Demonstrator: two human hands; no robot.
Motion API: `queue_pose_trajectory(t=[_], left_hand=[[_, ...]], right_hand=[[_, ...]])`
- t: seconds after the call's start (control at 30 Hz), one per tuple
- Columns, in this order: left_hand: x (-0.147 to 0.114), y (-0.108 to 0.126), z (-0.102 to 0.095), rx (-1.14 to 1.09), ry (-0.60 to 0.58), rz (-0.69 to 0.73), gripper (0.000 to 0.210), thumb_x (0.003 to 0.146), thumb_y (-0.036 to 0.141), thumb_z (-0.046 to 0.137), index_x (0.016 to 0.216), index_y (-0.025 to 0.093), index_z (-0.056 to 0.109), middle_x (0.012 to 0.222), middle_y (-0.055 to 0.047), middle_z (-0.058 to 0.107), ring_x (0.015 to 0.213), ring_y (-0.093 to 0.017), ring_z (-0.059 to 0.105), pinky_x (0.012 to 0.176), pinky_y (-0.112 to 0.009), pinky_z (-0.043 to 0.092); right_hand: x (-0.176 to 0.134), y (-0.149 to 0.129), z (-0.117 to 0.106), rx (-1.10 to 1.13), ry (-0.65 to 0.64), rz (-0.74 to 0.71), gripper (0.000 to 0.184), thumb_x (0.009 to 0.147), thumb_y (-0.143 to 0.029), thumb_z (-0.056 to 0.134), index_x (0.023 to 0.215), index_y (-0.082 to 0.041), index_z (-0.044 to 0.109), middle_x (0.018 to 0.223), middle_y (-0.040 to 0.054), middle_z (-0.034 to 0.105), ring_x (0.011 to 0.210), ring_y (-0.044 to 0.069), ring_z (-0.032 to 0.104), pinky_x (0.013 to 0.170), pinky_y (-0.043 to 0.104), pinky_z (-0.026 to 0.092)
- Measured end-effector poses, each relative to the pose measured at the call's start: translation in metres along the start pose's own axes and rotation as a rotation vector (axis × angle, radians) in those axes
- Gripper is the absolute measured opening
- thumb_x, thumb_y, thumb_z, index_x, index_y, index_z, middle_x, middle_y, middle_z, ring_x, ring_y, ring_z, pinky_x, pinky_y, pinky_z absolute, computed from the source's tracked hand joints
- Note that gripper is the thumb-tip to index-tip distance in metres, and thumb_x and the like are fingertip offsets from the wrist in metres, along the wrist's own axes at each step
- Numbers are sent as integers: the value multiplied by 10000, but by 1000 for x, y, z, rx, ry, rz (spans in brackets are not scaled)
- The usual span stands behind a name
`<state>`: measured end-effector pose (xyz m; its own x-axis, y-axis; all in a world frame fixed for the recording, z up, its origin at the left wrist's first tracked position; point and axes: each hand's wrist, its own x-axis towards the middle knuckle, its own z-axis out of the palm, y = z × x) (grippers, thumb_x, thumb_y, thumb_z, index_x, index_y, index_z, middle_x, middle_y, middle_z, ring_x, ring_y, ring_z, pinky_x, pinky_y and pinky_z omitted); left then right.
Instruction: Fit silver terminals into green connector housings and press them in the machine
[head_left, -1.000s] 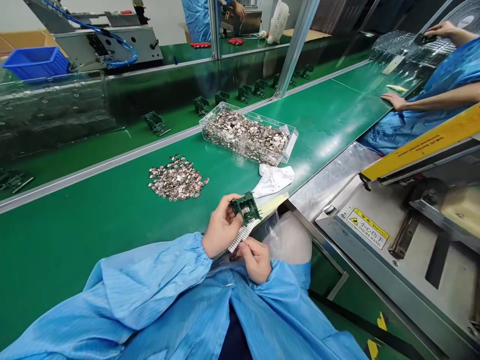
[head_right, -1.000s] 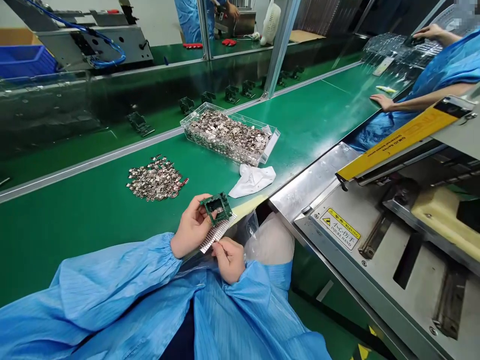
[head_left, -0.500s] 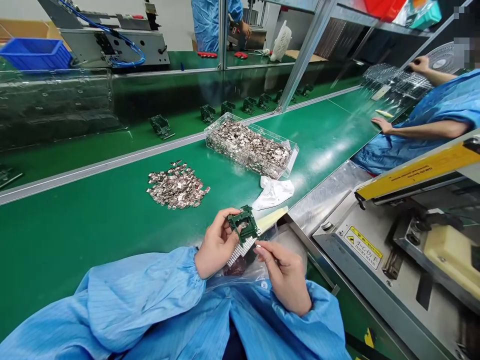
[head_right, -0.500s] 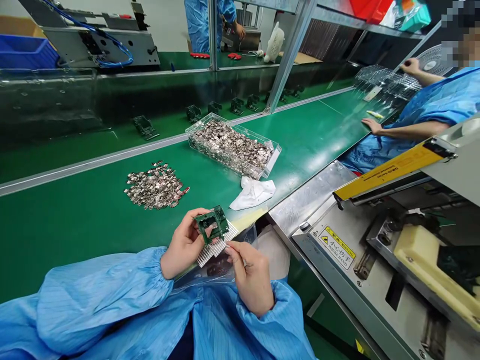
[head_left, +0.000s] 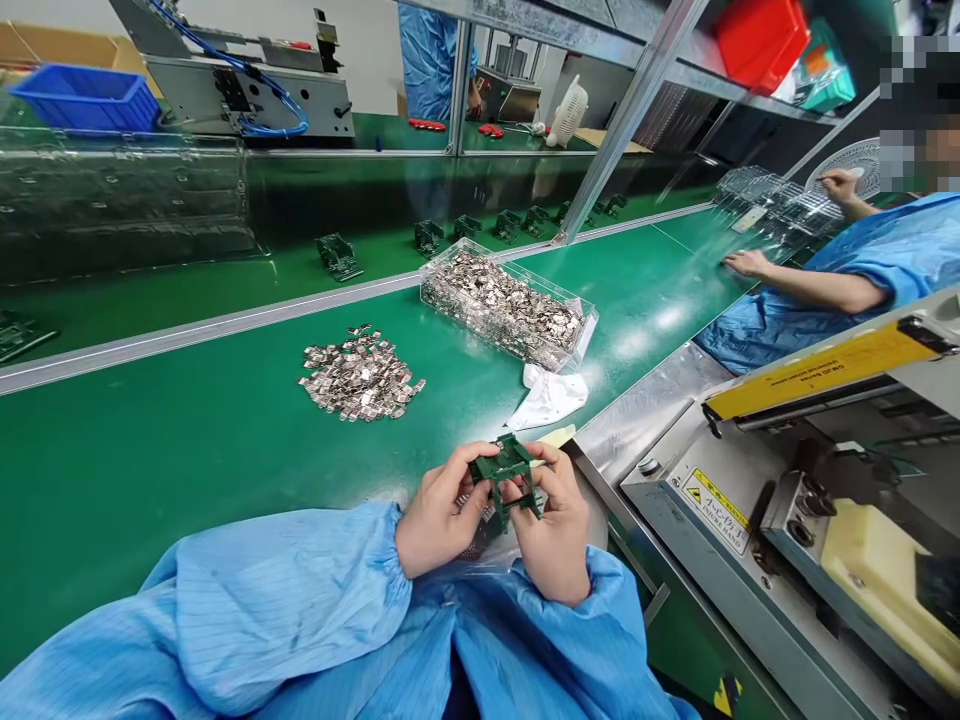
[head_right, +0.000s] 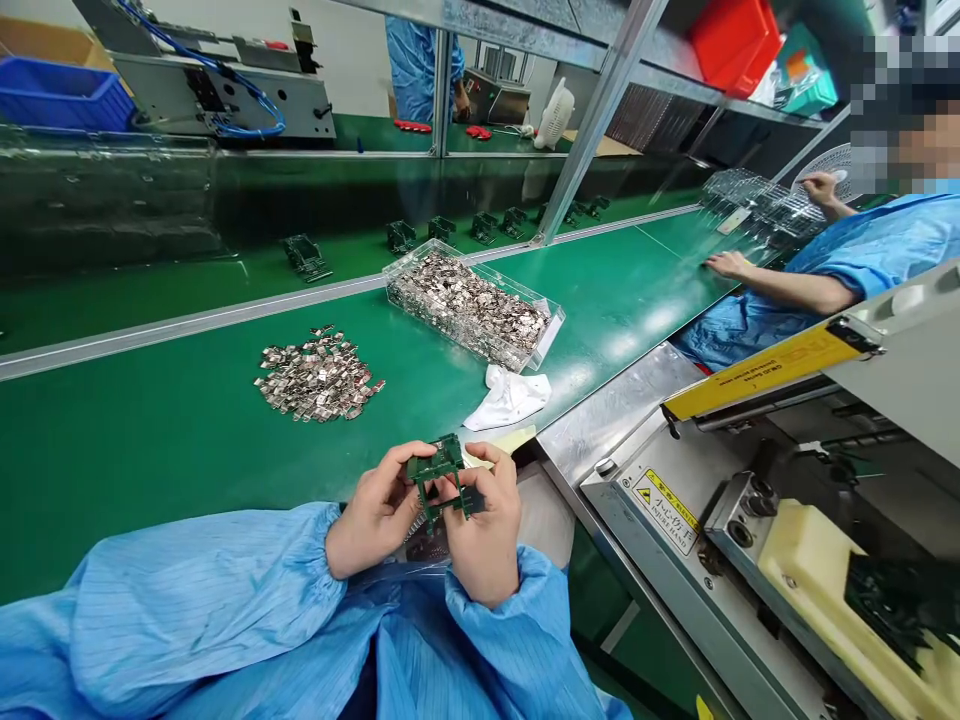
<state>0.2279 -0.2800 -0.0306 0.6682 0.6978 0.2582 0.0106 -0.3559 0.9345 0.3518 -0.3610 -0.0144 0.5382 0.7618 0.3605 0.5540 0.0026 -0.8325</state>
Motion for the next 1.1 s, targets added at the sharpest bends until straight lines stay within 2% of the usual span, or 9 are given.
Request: queue_pose_trajectory(t=[0.2, 0.4, 0.5, 0.67, 0.9, 1.0, 1.1], left_hand=[[-2, 2, 1, 39, -3, 64, 292, 919, 189, 461, 1210, 206, 466, 900, -26, 635, 594, -93, 537, 555, -201, 445], [-5, 0, 8, 22, 0, 38, 321, 931, 217, 469, 1252, 226, 453, 944, -33, 631, 649, -111, 575, 593, -216, 474], [-6, -1, 9, 43, 1, 60, 318, 928, 209, 476, 1245, 222, 457, 935, -34, 624, 641, -109, 565, 592, -219, 466], [-4, -1, 7, 68, -23, 71, 308, 919, 190, 485, 1225, 217, 470, 787, 6, 586, 547, -89, 484, 511, -200, 399], [-4, -5, 5, 14, -106, 65, 304, 931, 234, 488, 1234, 209, 482, 907, -38, 634, 596, -97, 546, 533, -202, 429], [-5, -3, 7, 24, -143, 87, 296, 927, 246, 498, 1220, 201, 499, 939, -51, 645, 632, -105, 555, 563, -206, 443], [-2, 4, 10, -11, -201, 41, 292, 923, 254, 511, 1207, 184, 502, 912, -51, 646, 631, -102, 564, 566, -197, 456]], right_hand=[[-6, 3, -1, 86, 31, 3, 141, 872, -264, 627, 748, -201, 650, 1024, 82, 573, 970, 220, 589, 785, 329, 499], [-13, 5, 2, -21, 166, -129, 62, 895, -202, 568, 896, -210, 629, 1094, 99, 565, 1045, 245, 550, 873, 413, 470], [-12, 5, 2, 96, 119, -7, 72, 888, -253, 593, 851, -204, 630, 1064, 95, 564, 973, 230, 576, 774, 359, 507], [-10, 8, 6, 490, -10, 233, 200, 819, -349, 689, 750, -199, 576, 931, 55, 573, 792, 176, 578, 623, 274, 506], [-8, 15, 6, 916, -5, 527, 435, 561, -240, 891, 741, -218, 495, 718, -43, 555, 642, 112, 498, 559, 198, 440], [-7, 15, 2, 1066, -46, 598, 538, 495, -200, 914, 810, -238, 480, 699, -62, 577, 614, 108, 495, 542, 192, 437], [-10, 22, -5, 1085, -66, 601, 528, 516, -211, 911, 826, -240, 484, 703, -66, 588, 601, 104, 512, 529, 188, 444]])
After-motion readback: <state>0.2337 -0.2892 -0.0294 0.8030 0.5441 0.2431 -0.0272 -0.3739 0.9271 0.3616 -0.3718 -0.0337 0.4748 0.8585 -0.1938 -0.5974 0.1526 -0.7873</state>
